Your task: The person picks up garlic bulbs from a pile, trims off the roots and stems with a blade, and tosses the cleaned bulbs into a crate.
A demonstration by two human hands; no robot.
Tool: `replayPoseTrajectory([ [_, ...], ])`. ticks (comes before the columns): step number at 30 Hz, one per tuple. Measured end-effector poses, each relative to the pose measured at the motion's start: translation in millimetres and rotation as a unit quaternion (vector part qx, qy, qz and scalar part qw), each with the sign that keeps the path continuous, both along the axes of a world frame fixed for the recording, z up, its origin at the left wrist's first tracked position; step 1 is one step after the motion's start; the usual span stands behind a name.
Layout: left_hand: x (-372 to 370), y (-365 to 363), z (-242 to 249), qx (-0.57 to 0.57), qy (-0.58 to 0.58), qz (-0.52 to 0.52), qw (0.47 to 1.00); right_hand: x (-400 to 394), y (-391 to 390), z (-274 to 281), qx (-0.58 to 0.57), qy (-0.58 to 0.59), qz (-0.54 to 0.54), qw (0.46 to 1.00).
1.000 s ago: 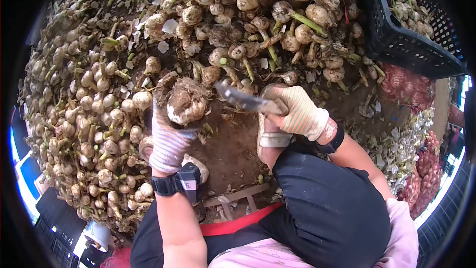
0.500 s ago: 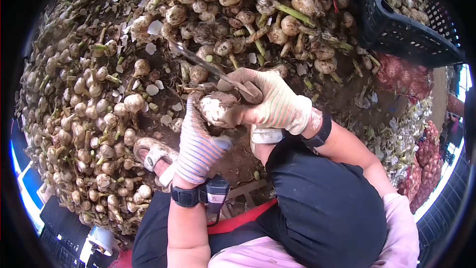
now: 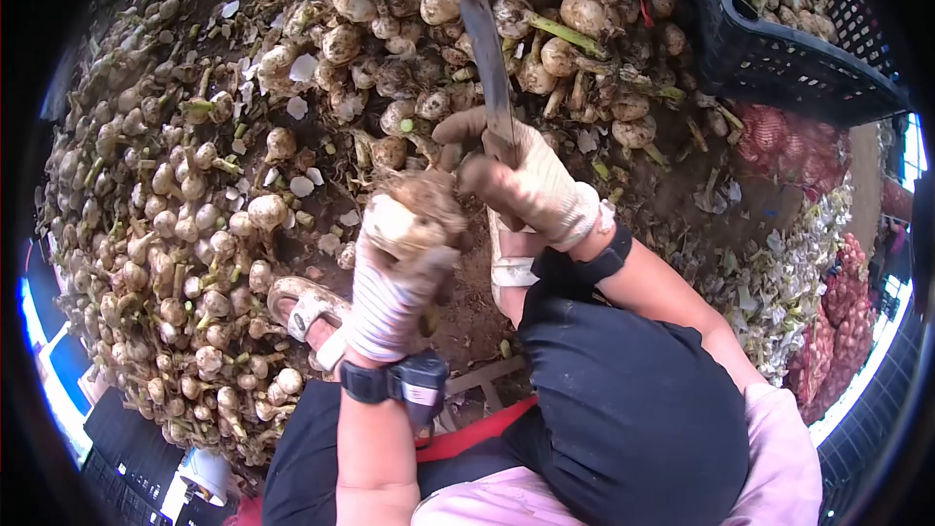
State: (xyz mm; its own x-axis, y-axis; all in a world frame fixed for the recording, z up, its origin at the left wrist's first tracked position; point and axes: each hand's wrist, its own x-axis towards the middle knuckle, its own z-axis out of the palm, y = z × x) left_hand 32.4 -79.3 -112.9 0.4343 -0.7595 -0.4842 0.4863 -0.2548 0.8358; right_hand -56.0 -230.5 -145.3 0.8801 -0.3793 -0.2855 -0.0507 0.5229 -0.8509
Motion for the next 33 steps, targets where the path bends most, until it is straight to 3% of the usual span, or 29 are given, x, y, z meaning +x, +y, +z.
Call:
replayPoseTrajectory([
  [1,12,7,4,0.014,0.058,-0.045,0.997,-5,-2,-16,0.028,-0.047,0.054,0.997],
  [2,9,8,4,0.001,0.106,0.018,0.994,-4,2,-11,0.064,-0.064,0.084,0.992],
  [3,8,14,-4,0.003,0.107,0.017,0.994,-2,6,-6,0.098,-0.079,0.114,0.985],
  [5,9,18,-19,0.075,0.087,-0.037,0.993,-1,9,-10,0.054,-0.044,0.117,0.991],
  [8,-2,9,-9,0.059,0.144,-0.021,0.988,0,8,-3,-0.004,-0.047,0.095,0.994],
  [9,-3,8,-9,0.04,0.176,-0.002,0.984,0,8,0,-0.003,-0.046,0.096,0.994],
  [10,-3,16,-16,0.102,0.237,-0.001,0.966,-1,8,3,0.033,-0.017,0.107,0.994],
  [13,-10,14,-13,0.098,0.223,-0.018,0.97,-3,9,1,0.087,0.01,0.106,0.99],
  [15,-25,10,-3,0.123,0.173,0.003,0.977,-2,10,2,0.105,0.008,0.094,0.99],
  [17,-33,13,-17,0.113,0.099,0.019,0.988,-2,10,9,-0.008,0.043,0.101,0.994],
  [21,-39,20,-43,0.032,0.072,0.043,0.996,-3,18,6,0.05,0.037,0.068,0.996],
  [23,-36,24,-61,-0.003,-0.114,0.04,0.993,-2,22,-1,0.041,0.034,0.065,0.996],
  [25,-29,19,-45,-0.01,-0.075,0.038,0.996,0,25,-7,-0.012,0.008,0.043,0.999],
  [27,-25,18,-49,0.0,-0.056,0.093,0.994,3,27,-6,0.042,-0.003,0.014,0.999],
  [28,-21,13,-51,0.017,-0.132,0.078,0.988,5,24,-4,0.016,0.026,0.009,0.999],
  [29,-15,11,-52,0.016,-0.133,0.077,0.988,7,22,-3,-0.011,0.054,0.005,0.998],
  [31,1,11,-54,0.071,-0.398,-0.025,0.914,10,24,-6,0.007,0.071,0.005,0.997],
  [32,10,10,-45,0.207,-0.42,-0.109,0.877,11,25,-9,0.01,0.072,-0.012,0.997],
  [33,12,10,-46,0.209,-0.42,-0.109,0.877,11,26,-12,0.014,0.074,-0.028,0.997],
])
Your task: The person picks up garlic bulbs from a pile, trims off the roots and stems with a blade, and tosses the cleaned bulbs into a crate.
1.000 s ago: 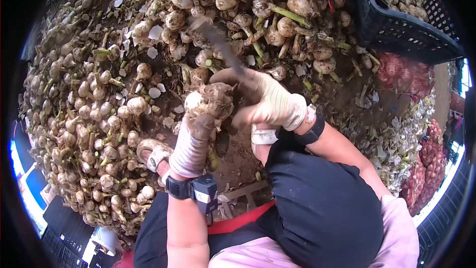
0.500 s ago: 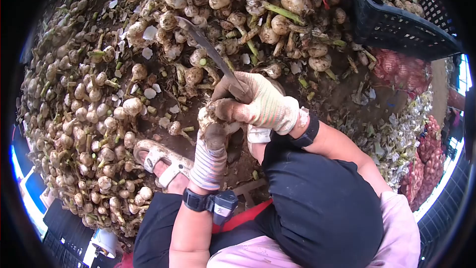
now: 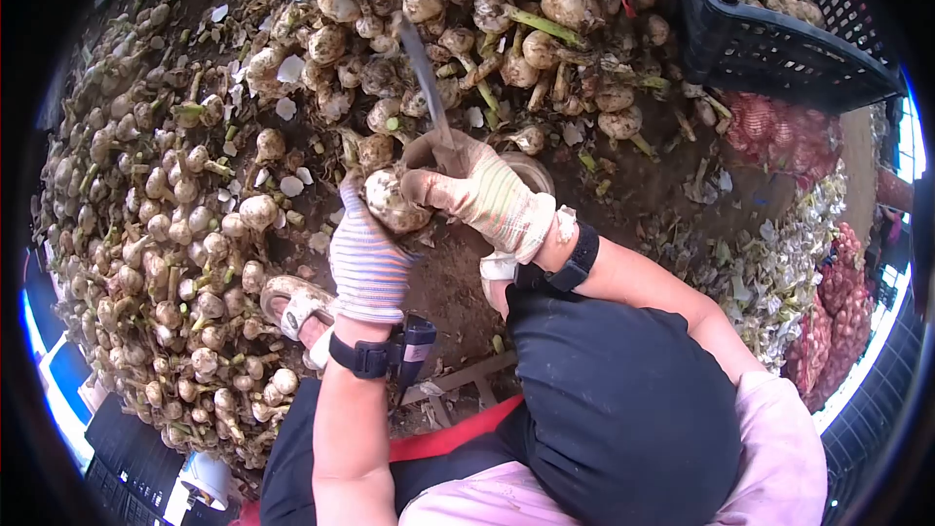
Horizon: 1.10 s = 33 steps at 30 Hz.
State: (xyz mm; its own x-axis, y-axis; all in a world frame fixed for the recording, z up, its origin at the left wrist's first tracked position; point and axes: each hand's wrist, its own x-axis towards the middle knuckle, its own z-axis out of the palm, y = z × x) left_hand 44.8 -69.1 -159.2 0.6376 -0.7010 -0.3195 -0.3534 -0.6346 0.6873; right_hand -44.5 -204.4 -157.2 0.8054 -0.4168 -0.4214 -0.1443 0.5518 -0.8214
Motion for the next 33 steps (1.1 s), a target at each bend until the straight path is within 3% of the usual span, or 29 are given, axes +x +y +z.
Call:
replayPoseTrajectory([
  [2,2,1,-4,-0.029,-0.006,-0.042,0.999,-2,2,0,0.027,0.0,0.011,1.0],
  [3,3,-1,-9,-0.122,0.125,-0.007,0.985,-1,-1,2,0.046,-0.004,0.021,0.999],
  [4,0,1,-8,-0.122,0.125,-0.008,0.985,-2,-3,4,0.066,-0.007,0.032,0.997],
  [6,-7,5,1,-0.172,0.341,0.11,0.918,-4,-6,10,0.01,0.009,0.051,0.999],
  [8,-8,8,7,-0.191,0.399,0.102,0.891,-8,-6,14,-0.014,-0.039,0.076,0.996],
  [10,-5,10,29,-0.154,0.569,0.089,0.803,-10,-4,15,-0.006,-0.047,0.094,0.994],
  [11,-1,19,31,-0.036,0.559,0.079,0.824,-11,-5,19,0.013,-0.049,0.12,0.992],
  [12,-2,26,29,-0.035,0.558,0.085,0.825,-12,-4,21,0.032,-0.051,0.144,0.988],
  [14,-7,44,17,-0.15,0.687,0.1,0.704,-10,-4,24,0.047,-0.089,0.184,0.978],
  [16,-4,61,-6,-0.132,0.695,0.091,0.701,-6,-11,23,0.042,-0.09,0.25,0.963],
  [18,2,49,0,-0.101,0.717,0.061,0.688,-4,-12,7,-0.009,-0.099,0.204,0.974],
  [19,-1,46,9,-0.077,0.53,0.094,0.839,-5,-15,2,-0.036,-0.069,0.186,0.98],
  [20,-6,27,21,-0.166,0.441,0.122,0.874,-2,-16,-3,-0.056,-0.015,0.15,0.987],
  [22,11,30,29,-0.132,0.463,0.23,0.846,-7,-25,-26,-0.201,0.12,0.047,0.971],
  [23,10,36,25,-0.211,0.418,0.294,0.834,-11,-29,-17,-0.204,0.161,0.055,0.964],
  [24,20,44,27,-0.191,0.426,0.257,0.846,-12,-26,-15,-0.203,0.158,0.055,0.965],
  [26,37,49,19,-0.113,0.461,0.178,0.862,-14,-19,-10,-0.243,0.018,0.047,0.969],
  [27,31,50,15,-0.131,0.404,0.154,0.892,-15,-12,-6,-0.421,-0.041,0.118,0.899],
  [30,15,54,11,-0.168,0.311,0.122,0.928,-20,-10,8,-0.416,0.006,0.256,0.873],
  [33,14,66,-5,-0.124,0.159,0.002,0.98,-16,-11,18,-0.434,-0.001,0.34,0.834],
])
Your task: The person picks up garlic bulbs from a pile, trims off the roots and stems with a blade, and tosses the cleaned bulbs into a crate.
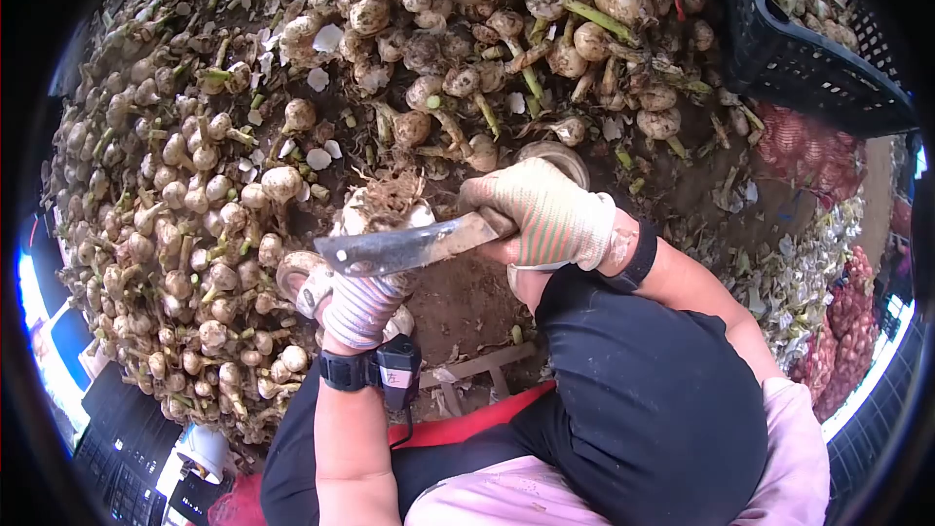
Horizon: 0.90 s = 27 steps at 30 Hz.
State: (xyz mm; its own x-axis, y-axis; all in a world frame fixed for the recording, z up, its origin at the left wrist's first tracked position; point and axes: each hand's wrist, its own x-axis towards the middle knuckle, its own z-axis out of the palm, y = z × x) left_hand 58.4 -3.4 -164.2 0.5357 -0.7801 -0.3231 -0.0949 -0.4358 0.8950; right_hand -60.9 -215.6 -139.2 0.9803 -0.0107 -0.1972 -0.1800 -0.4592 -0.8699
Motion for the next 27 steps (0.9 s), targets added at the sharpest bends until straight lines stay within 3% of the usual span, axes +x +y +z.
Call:
replayPoseTrajectory([
  [1,2,3,-1,-0.001,0.002,-0.001,1.0,1,0,1,-0.001,0.002,-0.001,1.0],
  [2,5,0,6,0.026,-0.255,-0.148,0.955,2,0,1,-0.009,-0.009,0.004,1.0],
  [3,7,-2,10,0.05,-0.489,-0.282,0.824,2,0,1,-0.017,-0.021,0.009,1.0],
  [4,1,6,-2,0.086,-0.256,-0.155,0.95,3,1,0,-0.021,-0.026,0.011,0.999],
  [5,-1,3,4,0.087,-0.255,-0.156,0.95,2,2,-2,-0.02,-0.025,0.01,0.999],
  [7,-4,-9,26,0.072,-0.105,-0.131,0.983,1,2,-9,-0.016,-0.049,0.014,0.999],
  [8,-4,-12,31,0.072,-0.103,-0.132,0.983,2,0,-9,-0.016,-0.048,0.013,0.999],
  [11,-8,-16,41,0.085,0.002,-0.198,0.977,2,-4,-10,-0.05,0.014,0.079,0.996],
  [13,-13,-13,45,0.118,0.185,-0.113,0.969,-3,0,-22,-0.041,-0.016,0.078,0.996],
  [14,-16,-9,42,0.078,0.26,-0.071,0.96,-4,1,-26,-0.041,-0.014,0.077,0.996],
  [18,-27,-17,36,0.073,0.153,-0.108,0.98,-7,0,-38,-0.003,-0.022,0.056,0.998],
  [21,-28,-29,40,-0.064,-0.124,-0.169,0.976,-9,0,-43,-0.005,-0.01,0.042,0.999],
  [23,-32,-22,32,-0.076,-0.076,-0.145,0.984,-7,-1,-42,-0.017,-0.011,0.034,0.999],
  [25,-34,-23,34,-0.006,-0.035,0.018,0.999,-3,2,-37,-0.007,-0.007,0.012,1.0],
  [27,-35,-16,31,0.006,-0.072,0.052,0.996,1,4,-35,-0.009,-0.012,-0.003,1.0],
])
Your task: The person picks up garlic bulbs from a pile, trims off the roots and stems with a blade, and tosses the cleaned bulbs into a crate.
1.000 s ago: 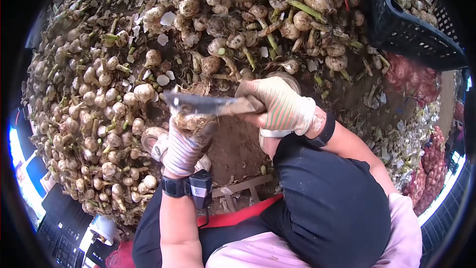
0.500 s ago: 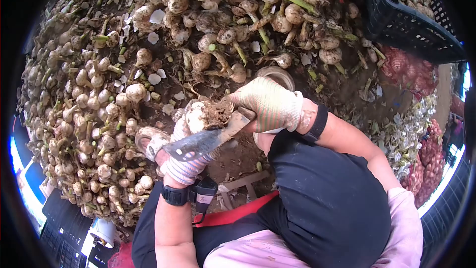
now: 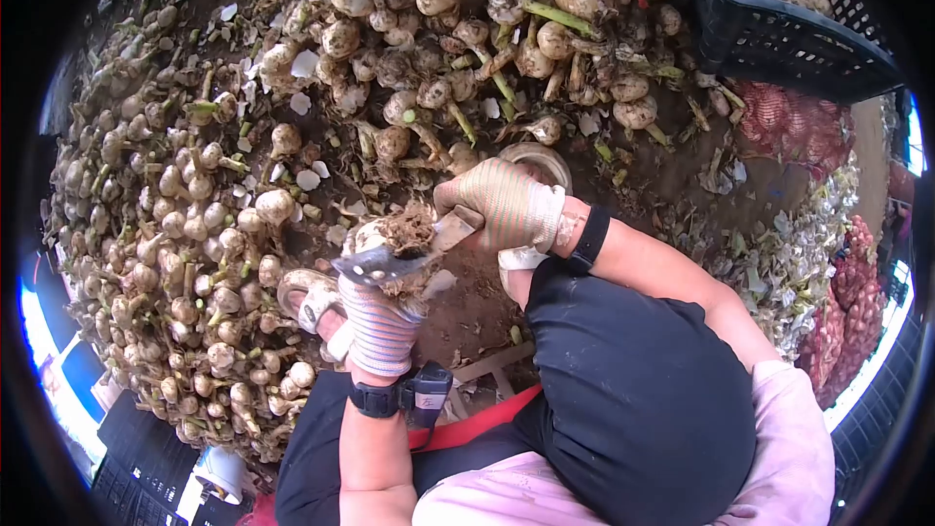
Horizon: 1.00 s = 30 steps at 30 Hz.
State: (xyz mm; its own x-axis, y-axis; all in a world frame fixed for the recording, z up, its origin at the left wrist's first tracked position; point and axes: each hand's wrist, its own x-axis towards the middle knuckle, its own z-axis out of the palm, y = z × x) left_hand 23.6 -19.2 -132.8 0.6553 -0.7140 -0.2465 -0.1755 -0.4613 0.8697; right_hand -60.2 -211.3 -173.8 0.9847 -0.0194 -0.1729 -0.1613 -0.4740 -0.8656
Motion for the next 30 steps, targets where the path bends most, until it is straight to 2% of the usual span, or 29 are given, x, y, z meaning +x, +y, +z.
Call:
replayPoseTrajectory([
  [4,6,-4,2,-0.065,0.025,0.06,0.996,10,5,-3,-0.021,0.006,-0.02,1.0],
  [6,8,-6,5,-0.076,0.121,0.125,0.982,14,6,-1,-0.026,0.038,-0.006,0.999],
  [7,7,-11,5,-0.13,-0.011,0.044,0.991,15,6,1,-0.052,0.048,-0.001,0.997],
  [8,14,-7,4,-0.131,-0.013,0.044,0.99,15,4,1,-0.053,0.047,-0.001,0.997],
  [9,25,2,0,-0.033,-0.197,-0.136,0.97,15,1,1,-0.067,0.039,0.0,0.997],
  [10,30,9,-4,0.068,-0.366,-0.305,0.877,15,-3,0,-0.08,0.031,0.002,0.996],
  [11,27,15,-7,0.069,-0.366,-0.304,0.877,10,-10,-10,-0.081,0.056,-0.038,0.994],
  [12,24,25,-9,0.031,-0.243,-0.197,0.949,8,-16,-13,-0.08,0.081,-0.079,0.99],
  [13,17,37,-10,-0.006,-0.113,-0.07,0.991,6,-18,-15,-0.069,0.095,-0.075,0.99],
  [14,11,46,-8,-0.045,0.018,0.058,0.997,7,-18,-7,-0.056,0.108,-0.073,0.99],
  [15,11,46,-8,-0.093,0.142,0.177,0.969,7,-16,-8,-0.019,0.025,-0.112,0.993],
  [16,1,9,31,-0.206,0.307,0.266,0.89,9,-16,-11,-0.01,-0.022,-0.128,0.991],
  [17,16,30,15,-0.259,0.468,0.179,0.826,12,-18,-5,-0.006,0.008,-0.123,0.992],
  [18,27,55,0,-0.296,0.613,0.089,0.727,12,-17,6,0.002,0.044,-0.119,0.992],
  [19,25,59,1,-0.293,0.613,0.095,0.727,11,-16,13,0.03,-0.002,-0.114,0.993],
  [20,23,60,0,-0.266,0.55,0.124,0.782,12,-14,17,0.032,-0.001,-0.111,0.993],
  [21,22,59,-2,-0.239,0.483,0.149,0.829,12,-11,20,0.035,-0.05,-0.078,0.995],
  [22,23,57,-6,-0.239,0.484,0.149,0.828,11,-10,23,0.038,-0.096,-0.047,0.994],
  [24,26,56,-12,-0.135,0.49,0.151,0.848,14,-7,28,0.048,-0.1,-0.025,0.994],
  [25,36,62,-7,0.094,0.25,-0.04,0.963,16,-7,32,0.025,-0.102,0.011,0.994],
  [26,26,67,-29,0.019,0.192,-0.057,0.979,17,-7,35,0.002,-0.104,0.048,0.993],
  [27,26,72,-39,-0.132,0.494,0.041,0.859,18,-6,39,0.006,-0.107,0.052,0.993],
  [28,28,78,-46,-0.264,0.726,0.136,0.62,18,-5,39,0.007,-0.104,0.051,0.993],
  [30,25,64,-26,-0.21,0.577,0.129,0.779,18,-4,39,0.001,-0.103,0.085,0.991],
])
